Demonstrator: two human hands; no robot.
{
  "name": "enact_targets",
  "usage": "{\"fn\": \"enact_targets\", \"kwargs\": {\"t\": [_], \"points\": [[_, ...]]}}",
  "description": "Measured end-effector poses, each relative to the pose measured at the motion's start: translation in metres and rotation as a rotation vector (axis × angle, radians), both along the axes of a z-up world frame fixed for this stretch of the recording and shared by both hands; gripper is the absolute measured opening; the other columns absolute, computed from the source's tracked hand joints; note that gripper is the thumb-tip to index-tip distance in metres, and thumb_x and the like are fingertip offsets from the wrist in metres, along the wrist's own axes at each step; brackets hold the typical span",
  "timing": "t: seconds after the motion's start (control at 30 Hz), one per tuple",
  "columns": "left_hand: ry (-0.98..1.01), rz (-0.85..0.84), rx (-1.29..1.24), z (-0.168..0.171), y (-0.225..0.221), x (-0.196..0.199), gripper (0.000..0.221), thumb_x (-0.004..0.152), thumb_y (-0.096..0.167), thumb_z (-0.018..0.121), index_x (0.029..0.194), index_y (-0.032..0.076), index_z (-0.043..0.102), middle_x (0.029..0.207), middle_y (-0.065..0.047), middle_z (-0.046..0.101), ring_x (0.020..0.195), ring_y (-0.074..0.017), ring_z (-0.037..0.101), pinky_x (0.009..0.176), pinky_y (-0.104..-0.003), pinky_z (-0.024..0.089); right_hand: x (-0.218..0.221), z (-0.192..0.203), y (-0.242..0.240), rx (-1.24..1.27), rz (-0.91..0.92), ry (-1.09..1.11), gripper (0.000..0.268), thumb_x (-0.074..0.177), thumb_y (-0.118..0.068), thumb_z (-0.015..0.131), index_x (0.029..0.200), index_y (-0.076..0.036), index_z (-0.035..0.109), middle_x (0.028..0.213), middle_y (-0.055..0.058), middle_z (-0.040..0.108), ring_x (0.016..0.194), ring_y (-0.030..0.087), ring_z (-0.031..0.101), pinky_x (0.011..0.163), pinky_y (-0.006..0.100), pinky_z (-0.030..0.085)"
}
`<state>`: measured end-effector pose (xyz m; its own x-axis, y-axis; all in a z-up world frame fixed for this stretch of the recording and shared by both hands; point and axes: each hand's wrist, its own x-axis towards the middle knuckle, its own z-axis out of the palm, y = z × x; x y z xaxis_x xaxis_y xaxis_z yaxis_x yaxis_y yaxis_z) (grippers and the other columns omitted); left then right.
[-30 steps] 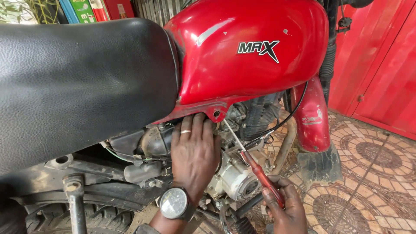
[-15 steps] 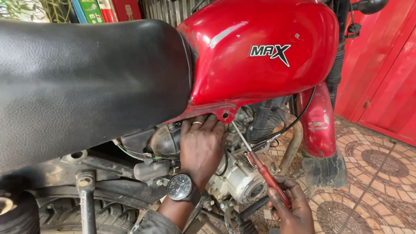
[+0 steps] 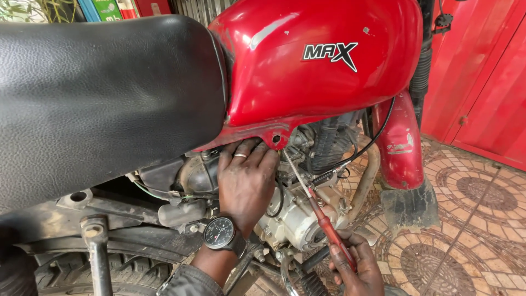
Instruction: Reinstalling a carburetor onto a motorcycle engine, including connecting the throttle slide and tightening screws with a screwdriver.
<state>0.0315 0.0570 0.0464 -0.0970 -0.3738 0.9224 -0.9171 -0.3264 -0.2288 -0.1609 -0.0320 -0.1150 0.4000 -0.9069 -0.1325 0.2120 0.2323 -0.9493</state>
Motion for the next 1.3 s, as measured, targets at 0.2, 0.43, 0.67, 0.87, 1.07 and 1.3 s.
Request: {"fn": "enact_targets", "kwargs": {"t": [0.2, 0.43, 0.67, 0.87, 1.07, 1.3], "points": [[-0.02, 0.011, 0.004, -0.007, -0.002, 0.005, 0.03, 0.075, 0.002, 0.066, 0.1, 0.015, 0.073, 0.097, -0.003, 0.078, 0.108, -0.0278, 0.068, 0.09, -0.045, 0.046, 0.011, -0.033, -0.004, 0.046, 0.063, -0.093, 0.041, 0.095, -0.009, 0.062, 0.136, -0.006, 0.06, 0.111, 0.022, 0.063, 0.07, 0.03, 0.054, 0.049, 0.04, 0.044], [-0.023, -0.001, -0.008, -0.011, -0.002, 0.007, 0.03, 0.076, 0.0, 0.065, 0.101, 0.015, 0.073, 0.096, -0.003, 0.078, 0.109, -0.0288, 0.069, 0.089, -0.046, 0.046, 0.025, -0.044, 0.002, 0.079, 0.04, -0.166, 0.041, 0.096, -0.006, 0.06, 0.138, -0.006, 0.057, 0.113, 0.024, 0.06, 0.074, 0.033, 0.052, 0.054, 0.044, 0.041], [0.022, 0.022, -0.022, -0.012, -0.005, 0.006, 0.007, 0.089, 0.02, 0.071, 0.091, 0.016, 0.066, 0.092, -0.003, 0.077, 0.106, -0.0274, 0.068, 0.089, -0.046, 0.045, 0.043, -0.072, 0.006, -0.109, -0.039, -0.197, 0.045, 0.088, -0.009, 0.069, 0.132, -0.005, 0.06, 0.102, 0.02, 0.066, 0.068, 0.027, 0.057, 0.047, 0.037, 0.042], [0.064, 0.011, -0.039, -0.01, -0.005, 0.001, 0.007, 0.09, 0.02, 0.071, 0.093, 0.015, 0.066, 0.089, -0.002, 0.077, 0.106, -0.0278, 0.069, 0.089, -0.047, 0.045, 0.048, -0.073, 0.011, -0.162, -0.091, -0.192, 0.043, 0.086, -0.011, 0.072, 0.127, -0.005, 0.064, 0.1, 0.019, 0.069, 0.062, 0.024, 0.055, 0.044, 0.033, 0.04], [0.056, 0.03, -0.053, -0.012, -0.006, -0.001, 0.009, 0.088, 0.014, 0.068, 0.097, 0.016, 0.069, 0.087, -0.002, 0.077, 0.104, -0.0266, 0.069, 0.089, -0.046, 0.044, 0.044, -0.061, 0.015, -0.13, -0.104, -0.149, 0.042, 0.086, -0.013, 0.072, 0.127, -0.006, 0.066, 0.101, 0.018, 0.071, 0.062, 0.024, 0.053, 0.047, 0.035, 0.04], [0.069, 0.051, -0.043, -0.01, -0.008, -0.003, 0.004, 0.088, 0.015, 0.068, 0.088, 0.016, 0.064, 0.086, -0.001, 0.076, 0.104, -0.0271, 0.068, 0.088, -0.048, 0.043, 0.048, -0.074, 0.009, -0.061, -0.025, -0.276, 0.041, 0.089, -0.007, 0.069, 0.129, -0.002, 0.062, 0.095, 0.021, 0.071, 0.058, 0.022, 0.053, 0.04, 0.031, 0.036]]}}
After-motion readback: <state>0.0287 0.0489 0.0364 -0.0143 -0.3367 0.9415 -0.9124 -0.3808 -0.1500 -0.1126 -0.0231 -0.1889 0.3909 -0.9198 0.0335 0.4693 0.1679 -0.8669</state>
